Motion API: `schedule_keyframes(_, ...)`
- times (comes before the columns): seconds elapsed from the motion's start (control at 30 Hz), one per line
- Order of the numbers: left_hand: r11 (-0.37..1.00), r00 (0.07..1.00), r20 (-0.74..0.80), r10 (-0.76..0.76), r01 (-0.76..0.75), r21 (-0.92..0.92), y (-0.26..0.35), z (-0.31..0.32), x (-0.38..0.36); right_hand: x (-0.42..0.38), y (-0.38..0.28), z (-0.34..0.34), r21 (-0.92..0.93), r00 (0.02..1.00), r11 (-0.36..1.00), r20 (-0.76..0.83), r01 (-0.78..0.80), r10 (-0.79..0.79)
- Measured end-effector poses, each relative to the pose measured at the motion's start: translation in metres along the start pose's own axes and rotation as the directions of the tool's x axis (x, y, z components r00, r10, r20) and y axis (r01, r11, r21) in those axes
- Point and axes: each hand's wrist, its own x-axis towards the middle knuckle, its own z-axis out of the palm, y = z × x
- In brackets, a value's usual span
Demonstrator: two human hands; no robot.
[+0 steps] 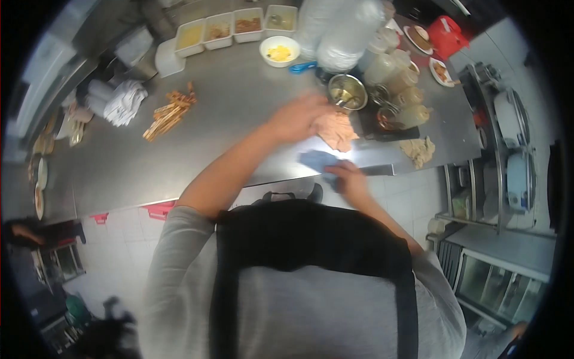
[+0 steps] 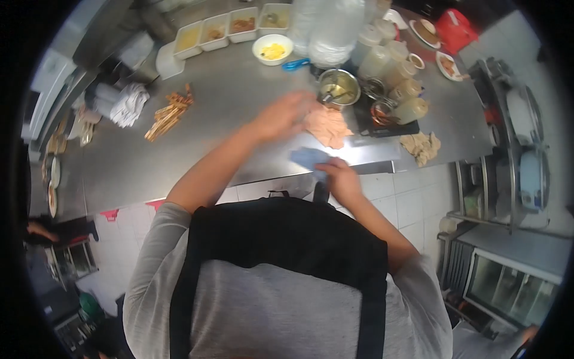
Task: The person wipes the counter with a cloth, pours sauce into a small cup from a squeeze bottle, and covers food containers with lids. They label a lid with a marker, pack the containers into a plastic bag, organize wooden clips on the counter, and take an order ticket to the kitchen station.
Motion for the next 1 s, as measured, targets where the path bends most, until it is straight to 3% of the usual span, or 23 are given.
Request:
schedule_keyframes(0.03,0.998,0.994,0.088,0.065,-0.064,-0.016,0.009,0.015,0.006,-0.019,0.030,-0.018,-0.057,0.994,0.995,-0.065,-0.087,0.083)
schedule_keyframes(0.07,0.994,0.993,0.069,0.094,-0.097,0.050,0.018,0.028,0.009,-0.038,0.053,-0.041,-0.190,0.969,0.951,-0.060,-0.245,0.238)
schedule_keyframes(0.13,0.971,0.988,0.034,0.148,-0.152,0.182,0.028,0.053,0.011,-0.075,0.104,-0.072,0.095,0.785,0.802,-0.169,-0.589,0.596)
schedule_keyframes(0.17,0.964,0.993,0.011,0.120,-0.119,0.240,0.017,0.070,0.011,-0.076,0.104,-0.081,0.160,0.755,0.802,-0.274,-0.575,0.596)
schedule_keyframes(0.23,0.999,0.999,-0.019,-0.041,0.041,-0.010,0.006,0.060,0.007,-0.070,0.097,-0.099,0.284,0.667,0.809,-0.459,-0.515,0.586)
schedule_keyframes(0.27,0.984,0.992,-0.011,-0.123,0.120,-0.132,-0.002,0.052,0.001,-0.060,0.090,-0.092,0.146,0.723,0.858,-0.481,-0.492,0.496)
schedule_keyframes(0.3,0.988,0.972,-0.196,-0.132,0.112,-0.110,0.002,0.032,-0.008,-0.046,0.078,-0.075,0.011,0.773,0.888,-0.488,-0.459,0.406)
schedule_keyframes(0.33,0.991,0.920,-0.369,-0.130,0.106,-0.084,0.013,0.003,-0.019,-0.032,0.065,-0.055,-0.073,0.865,0.922,-0.380,-0.380,0.327)
schedule_keyframes(0.37,0.987,0.891,-0.424,-0.161,0.155,-0.050,0.016,-0.023,-0.027,-0.015,0.051,-0.022,-0.121,0.944,0.955,-0.230,-0.270,0.238)
schedule_keyframes(0.4,0.979,0.859,-0.477,-0.188,0.203,-0.020,0.018,-0.048,-0.032,0.002,0.037,0.011,-0.132,0.988,0.980,-0.072,-0.149,0.140)
schedule_keyframes(0.43,0.978,0.832,-0.523,-0.185,0.208,-0.015,0.024,-0.072,-0.034,0.021,0.014,0.035,0.061,0.990,0.988,0.007,0.144,-0.144)
schedule_keyframes(0.47,0.976,0.800,-0.570,-0.186,0.218,-0.013,0.029,-0.091,-0.033,0.047,-0.012,0.058,0.175,0.900,0.897,0.094,0.407,-0.427)
schedule_keyframes(0.5,0.970,0.773,-0.599,-0.208,0.241,-0.026,0.032,-0.100,-0.032,0.073,-0.044,0.064,0.246,0.708,0.769,0.299,0.590,-0.639)
schedule_keyframes(0.53,0.964,0.741,-0.632,-0.227,0.262,-0.039,0.033,-0.107,-0.030,0.085,-0.065,0.082,0.267,0.628,0.649,0.172,0.712,-0.759)
schedule_keyframes(0.6,0.963,0.741,-0.641,-0.199,0.268,0.011,0.038,-0.111,-0.028,0.104,-0.092,0.108,0.183,0.557,0.577,0.151,0.796,-0.817)
schedule_keyframes(0.7,0.951,0.751,-0.608,-0.258,0.310,-0.020,0.041,-0.110,-0.036,0.115,-0.083,0.104,-0.041,0.726,0.733,0.180,0.679,-0.663)
schedule_keyframes(0.77,0.945,0.771,-0.568,-0.286,0.326,-0.033,0.037,-0.105,-0.047,0.103,-0.044,0.066,-0.079,0.918,0.921,0.148,0.381,-0.367)
schedule_keyframes(0.8,0.946,0.784,-0.555,-0.276,0.322,-0.016,0.032,-0.102,-0.053,0.087,-0.001,0.066,-0.023,0.958,0.963,-0.091,0.270,-0.271)
schedule_keyframes(0.83,0.948,0.796,-0.545,-0.265,0.317,0.002,0.028,-0.096,-0.057,0.063,0.044,0.048,-0.060,0.962,0.974,-0.157,0.219,-0.225)
schedule_keyframes(0.87,0.944,0.808,-0.509,-0.297,0.328,-0.032,0.028,-0.088,-0.059,0.029,0.065,0.016,-0.101,0.969,0.987,-0.230,-0.121,0.095)
schedule_keyframes(0.9,0.939,0.818,-0.472,-0.328,0.339,-0.066,0.029,-0.079,-0.060,-0.003,0.095,-0.017,-0.213,0.937,0.954,-0.321,-0.210,0.135)
schedule_keyframes(0.93,0.932,0.827,-0.436,-0.356,0.350,-0.098,0.028,-0.070,-0.058,-0.036,0.125,-0.051,-0.304,0.896,0.900,-0.409,-0.312,0.173)
schedule_keyframes(1.0,0.959,0.869,-0.411,-0.276,0.275,-0.063,0.039,-0.048,-0.044,-0.082,0.181,-0.099,-0.246,0.719,0.692,-0.418,-0.678,0.556)
